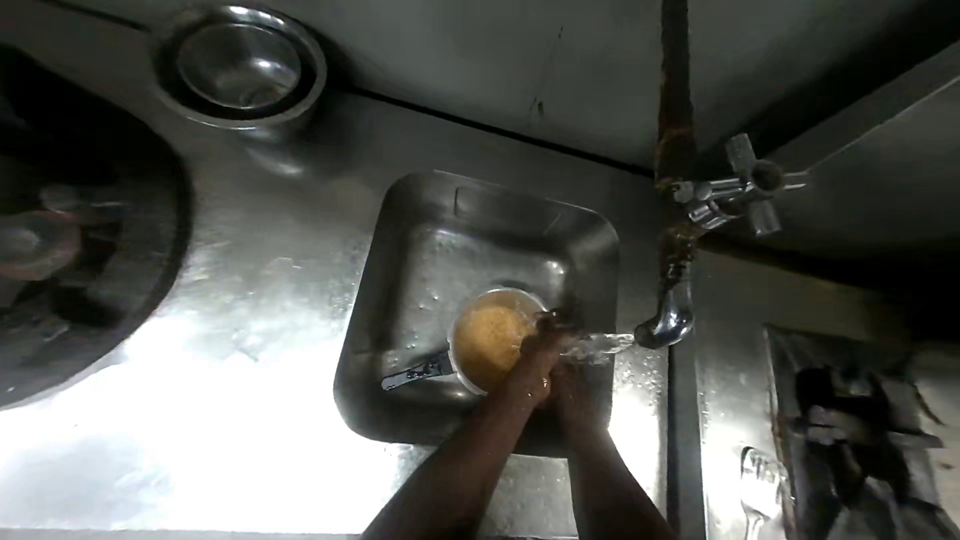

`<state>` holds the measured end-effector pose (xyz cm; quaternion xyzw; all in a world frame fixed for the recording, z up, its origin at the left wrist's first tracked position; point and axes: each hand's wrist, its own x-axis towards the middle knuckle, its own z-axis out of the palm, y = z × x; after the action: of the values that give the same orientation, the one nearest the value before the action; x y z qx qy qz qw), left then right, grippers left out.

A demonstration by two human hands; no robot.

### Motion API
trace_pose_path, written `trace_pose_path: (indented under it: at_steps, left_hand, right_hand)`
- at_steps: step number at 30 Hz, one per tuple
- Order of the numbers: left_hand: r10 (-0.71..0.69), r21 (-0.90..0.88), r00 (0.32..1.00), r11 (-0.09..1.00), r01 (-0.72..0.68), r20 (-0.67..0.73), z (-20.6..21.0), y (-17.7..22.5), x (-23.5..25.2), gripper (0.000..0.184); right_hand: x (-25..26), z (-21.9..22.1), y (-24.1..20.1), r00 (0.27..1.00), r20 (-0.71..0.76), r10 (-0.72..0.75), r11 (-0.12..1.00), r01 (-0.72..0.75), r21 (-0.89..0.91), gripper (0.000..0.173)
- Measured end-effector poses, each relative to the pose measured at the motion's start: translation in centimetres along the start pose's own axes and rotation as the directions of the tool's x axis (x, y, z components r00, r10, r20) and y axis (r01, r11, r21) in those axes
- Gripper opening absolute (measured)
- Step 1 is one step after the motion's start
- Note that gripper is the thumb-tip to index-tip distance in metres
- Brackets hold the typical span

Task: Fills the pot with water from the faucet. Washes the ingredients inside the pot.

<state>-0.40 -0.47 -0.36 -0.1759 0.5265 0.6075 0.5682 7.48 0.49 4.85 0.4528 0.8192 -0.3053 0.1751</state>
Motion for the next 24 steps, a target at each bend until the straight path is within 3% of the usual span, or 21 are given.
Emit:
trace_pose_path:
  at_steps: [2,3,4,5,6,7,9,12,13,15,16,17,18,19,21,24]
  left_hand:
    - [-0.017,0.026,0.999,1.0,0.016,0.043,-0.3,0.4,0.0,0.034]
    - [-0.018,0.042,0.999,0.999,0.016,0.05,-0.3,0.6,0.1,0.03]
    - [0.0,0.072,0.999,0.997,-0.004,0.048,-0.4,0.7,0.4,0.028]
    - [0.036,0.11,0.999,0.993,-0.039,0.026,-0.3,1.0,0.7,0.03]
    - [0.094,0.181,0.996,0.979,-0.091,-0.007,-0.2,1.1,1.0,0.03]
    - [0.17,0.286,0.984,0.947,-0.148,-0.055,-0.1,1.1,1.4,0.029]
    - [0.292,0.531,0.953,0.823,-0.203,-0.087,-0.3,1.5,1.4,0.033]
    - [0.506,0.688,0.861,0.608,-0.395,0.047,-1.6,0.6,0.5,0.026]
    - [0.583,0.676,0.804,0.545,-0.496,0.12,-2.5,0.0,0.3,0.02]
    - [0.722,0.62,0.626,0.354,-0.7,0.294,-5.7,-1.4,0.4,0.022]
    - [0.751,0.631,0.55,0.235,-0.739,0.364,-7.7,-1.7,0.4,0.028]
    - [0.753,0.685,0.519,0.125,-0.718,0.406,-10.0,-1.6,-0.1,0.032]
    - [0.733,0.77,0.533,0.019,-0.637,0.423,-12.6,-1.2,-1.1,0.037]
    - [0.702,0.847,0.576,-0.073,-0.527,0.419,-15.4,-0.6,-2.5,0.039]
    - [0.668,0.928,0.646,-0.227,-0.295,0.369,-21.3,0.3,-2.2,0.037]
    - [0.632,0.928,0.698,-0.35,-0.129,0.336,-28.2,1.8,-1.4,0.04]
  right_hand:
    - [0.9,0.9,1.5,0.999,0.036,-0.004,1.0,0.004,0.013,0.034]
    - [1.7,1.4,2.5,0.993,0.113,-0.041,0.994,0.052,-0.093,0.038]
    - [2.9,4.3,5.8,0.964,-0.081,-0.255,0.96,0.242,-0.141,0.037]
    - [3.8,6.7,8.0,0.864,-0.298,-0.407,0.913,0.39,-0.117,0.034]
    - [2.6,4.9,6.5,0.953,-0.111,-0.282,0.96,0.28,-0.03,0.037]
    - [1.6,3.6,5.1,0.983,-0.021,-0.18,0.982,0.181,0.054,0.036]
    - [0.6,3.4,3.6,0.99,-0.074,-0.121,0.977,0.132,0.166,0.028]
    - [-0.1,3.5,2.7,0.982,-0.118,-0.149,0.976,0.127,-0.178,0.025]
    - [0.1,3.7,2.7,0.969,-0.171,-0.176,0.978,0.153,-0.139,0.024]
    - [2.0,4.9,2.9,0.966,-0.222,-0.137,0.92,0.207,0.334,0.026]
    - [3.8,5.7,2.4,0.98,-0.188,-0.067,0.718,0.178,0.673,0.025]
    - [5.9,6.1,1.0,0.999,-0.052,0.005,0.422,0.045,0.906,0.023]
    - [7.4,6.0,0.1,0.996,0.086,0.006,0.202,-0.086,0.976,0.022]
    - [8.5,5.9,0.0,0.986,0.168,-0.019,0.1,-0.165,0.981,0.019]
    - [9.4,5.9,0.9,0.973,0.226,-0.043,0.159,-0.217,0.963,0.013]
    - [9.3,5.7,2.0,0.976,0.196,0.096,0.467,-0.218,0.857,0.026]
